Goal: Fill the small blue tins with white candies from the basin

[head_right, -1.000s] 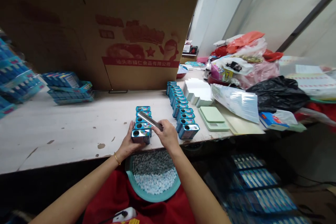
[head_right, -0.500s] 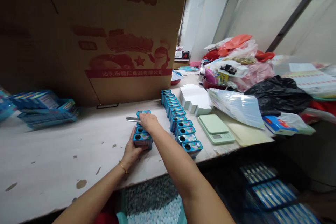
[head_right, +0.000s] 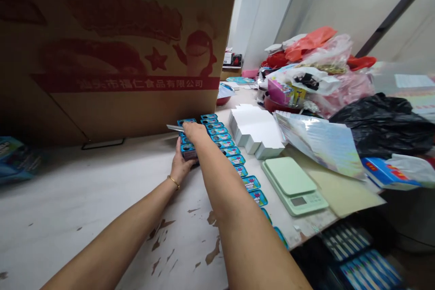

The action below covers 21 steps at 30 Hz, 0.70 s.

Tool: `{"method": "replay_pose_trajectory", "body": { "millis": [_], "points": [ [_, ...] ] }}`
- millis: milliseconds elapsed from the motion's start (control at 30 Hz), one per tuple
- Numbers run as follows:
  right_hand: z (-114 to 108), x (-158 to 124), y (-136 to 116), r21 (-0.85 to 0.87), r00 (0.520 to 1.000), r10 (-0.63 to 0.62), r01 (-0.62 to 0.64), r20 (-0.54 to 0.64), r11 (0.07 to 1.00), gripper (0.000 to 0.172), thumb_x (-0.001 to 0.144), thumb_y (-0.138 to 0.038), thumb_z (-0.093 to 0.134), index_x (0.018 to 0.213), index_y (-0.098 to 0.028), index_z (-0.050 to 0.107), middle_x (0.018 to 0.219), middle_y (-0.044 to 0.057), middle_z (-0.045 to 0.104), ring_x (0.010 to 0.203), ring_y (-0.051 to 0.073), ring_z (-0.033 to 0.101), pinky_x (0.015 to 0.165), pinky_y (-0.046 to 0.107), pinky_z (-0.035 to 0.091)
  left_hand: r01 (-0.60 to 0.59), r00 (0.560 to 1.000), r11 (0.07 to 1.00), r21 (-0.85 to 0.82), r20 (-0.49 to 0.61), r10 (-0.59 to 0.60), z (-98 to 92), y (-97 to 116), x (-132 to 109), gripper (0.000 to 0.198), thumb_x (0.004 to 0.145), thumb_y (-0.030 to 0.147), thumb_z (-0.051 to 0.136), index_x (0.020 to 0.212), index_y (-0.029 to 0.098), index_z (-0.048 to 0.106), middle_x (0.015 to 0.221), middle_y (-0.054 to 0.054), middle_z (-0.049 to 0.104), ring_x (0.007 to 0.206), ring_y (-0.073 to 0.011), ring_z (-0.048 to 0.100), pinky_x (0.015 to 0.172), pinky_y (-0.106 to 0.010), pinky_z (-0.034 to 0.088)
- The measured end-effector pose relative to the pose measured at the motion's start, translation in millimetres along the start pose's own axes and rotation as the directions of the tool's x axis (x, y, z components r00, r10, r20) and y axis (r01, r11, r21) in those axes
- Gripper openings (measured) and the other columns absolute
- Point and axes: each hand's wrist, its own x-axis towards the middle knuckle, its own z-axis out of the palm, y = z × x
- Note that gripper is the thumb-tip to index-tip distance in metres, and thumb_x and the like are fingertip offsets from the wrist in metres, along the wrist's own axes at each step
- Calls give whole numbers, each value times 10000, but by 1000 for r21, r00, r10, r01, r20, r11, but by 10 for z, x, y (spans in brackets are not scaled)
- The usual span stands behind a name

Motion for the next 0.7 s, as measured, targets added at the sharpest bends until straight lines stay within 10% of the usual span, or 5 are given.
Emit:
{"method": "replay_pose_trajectory", "body": {
  "millis": [200, 400, 533, 700],
  "points": [
    [-390, -419, 222, 93, 975, 127, -112, -181, 989, 254, 858, -356, 341, 1008, -192, 465, 966, 92, 597, 844, 212, 545, 669, 298, 378, 91, 991, 996, -3, 102, -90, 3, 26, 129, 1251, 451, 227, 788, 1363, 203, -68, 1320, -139, 394, 1178, -262, 417, 992, -402, 304],
    [-870, -2006, 32, 512, 966, 153, -27, -207, 859, 251, 823, -416, 388, 811, -188, 490, 653, -13, 521, 585, 123, 468, 555, 234, 347, 112, 983, 985, 133, 133, -130, -649, 311, -735, 912, 632, 393, 660, 1352, 135, 164, 1396, -189, 241, 1248, -292, 315, 1014, -418, 269],
    [-375, -3104, -520, 785, 992, -84, -18, 90, 619, 273, 800, -414, 431, 715, -171, 522, 648, -23, 494, 578, 97, 450, 537, 210, 356, 72, 996, 985, 157, 31, -78, -1580, 575, -1768, 593, 730, 356, 560, 1267, 213, 350, 1293, -117, 423, 1120, -229, 487, 952, -386, 374],
    [823, -4145, -1137, 804, 854, -160, -379, 494, 459, 431, 697, -527, 494, 921, -166, 562, 606, -31, 506, 487, 107, 457, 430, 219, 353, 63, 893, 891, 450, -424, 151, -3014, 920, -3261, 494, 756, 293, 527, 1222, 208, 387, 1246, -99, 447, 1071, -184, 507, 935, -367, 401]
  ]
}}
